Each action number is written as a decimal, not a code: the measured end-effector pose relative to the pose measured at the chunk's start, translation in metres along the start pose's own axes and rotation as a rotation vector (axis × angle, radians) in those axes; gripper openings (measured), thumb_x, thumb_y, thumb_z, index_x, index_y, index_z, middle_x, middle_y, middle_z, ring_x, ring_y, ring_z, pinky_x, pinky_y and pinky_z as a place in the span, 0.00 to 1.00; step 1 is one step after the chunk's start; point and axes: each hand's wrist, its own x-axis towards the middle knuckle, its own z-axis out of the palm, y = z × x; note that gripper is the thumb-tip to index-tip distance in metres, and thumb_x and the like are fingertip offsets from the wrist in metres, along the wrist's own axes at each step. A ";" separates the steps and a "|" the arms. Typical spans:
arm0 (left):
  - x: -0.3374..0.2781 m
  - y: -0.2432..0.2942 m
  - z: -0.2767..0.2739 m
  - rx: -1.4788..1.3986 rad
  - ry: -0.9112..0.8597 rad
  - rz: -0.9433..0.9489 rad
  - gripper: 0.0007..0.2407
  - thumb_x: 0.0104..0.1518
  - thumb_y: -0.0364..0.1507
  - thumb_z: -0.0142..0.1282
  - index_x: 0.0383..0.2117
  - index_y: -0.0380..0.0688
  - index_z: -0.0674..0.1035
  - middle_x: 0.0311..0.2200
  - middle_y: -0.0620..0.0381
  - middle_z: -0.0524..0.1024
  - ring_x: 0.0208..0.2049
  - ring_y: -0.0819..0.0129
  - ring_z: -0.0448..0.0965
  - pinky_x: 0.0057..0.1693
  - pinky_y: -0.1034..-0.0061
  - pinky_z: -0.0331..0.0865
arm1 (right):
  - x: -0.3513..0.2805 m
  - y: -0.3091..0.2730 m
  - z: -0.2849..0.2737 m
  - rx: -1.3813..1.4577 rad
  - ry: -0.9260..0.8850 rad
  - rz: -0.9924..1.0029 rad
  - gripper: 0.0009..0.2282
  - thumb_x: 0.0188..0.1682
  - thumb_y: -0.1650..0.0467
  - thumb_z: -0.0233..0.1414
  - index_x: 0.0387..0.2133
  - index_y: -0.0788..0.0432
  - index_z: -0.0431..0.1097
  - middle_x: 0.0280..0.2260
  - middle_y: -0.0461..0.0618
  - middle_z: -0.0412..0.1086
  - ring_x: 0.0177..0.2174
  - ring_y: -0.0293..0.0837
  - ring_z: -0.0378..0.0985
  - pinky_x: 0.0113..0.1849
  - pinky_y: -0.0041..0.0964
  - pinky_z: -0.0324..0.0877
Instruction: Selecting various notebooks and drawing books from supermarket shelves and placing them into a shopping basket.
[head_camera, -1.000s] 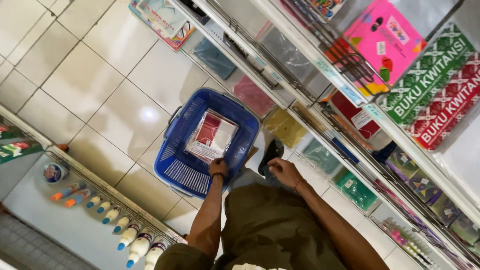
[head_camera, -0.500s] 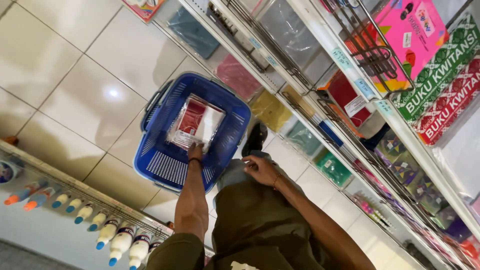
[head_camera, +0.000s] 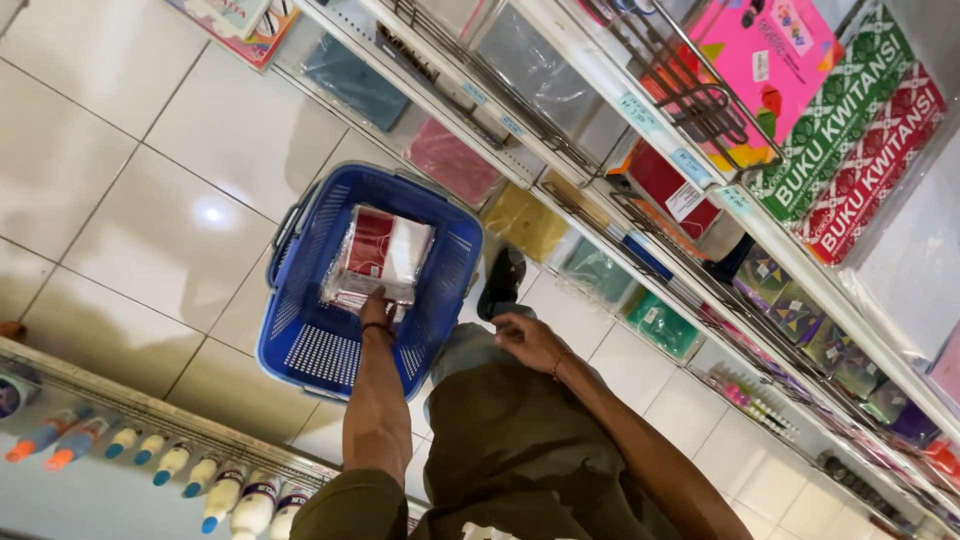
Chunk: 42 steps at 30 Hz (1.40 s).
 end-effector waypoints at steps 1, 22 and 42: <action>0.000 0.002 0.002 -0.011 0.028 0.030 0.18 0.55 0.36 0.62 0.47 0.38 0.79 0.37 0.54 0.77 0.32 0.67 0.76 0.36 0.75 0.73 | 0.001 0.001 0.000 0.003 -0.007 -0.010 0.18 0.49 0.66 0.56 0.53 0.57 0.71 0.42 0.51 0.78 0.42 0.42 0.80 0.46 0.37 0.75; -0.084 0.017 -0.010 0.267 0.643 0.753 0.13 0.48 0.29 0.63 0.37 0.33 0.80 0.35 0.41 0.82 0.33 0.51 0.82 0.43 0.60 0.76 | 0.052 0.031 0.005 0.267 -0.136 -0.117 0.17 0.51 0.69 0.55 0.53 0.60 0.68 0.38 0.54 0.77 0.33 0.41 0.82 0.35 0.38 0.78; -0.213 0.016 0.098 0.066 -0.271 0.713 0.07 0.67 0.30 0.55 0.35 0.40 0.77 0.24 0.63 0.72 0.24 0.77 0.67 0.30 0.82 0.61 | 0.017 -0.007 -0.061 0.849 -0.268 0.158 0.28 0.53 0.55 0.48 0.65 0.50 0.55 0.48 0.54 0.70 0.40 0.49 0.79 0.42 0.44 0.77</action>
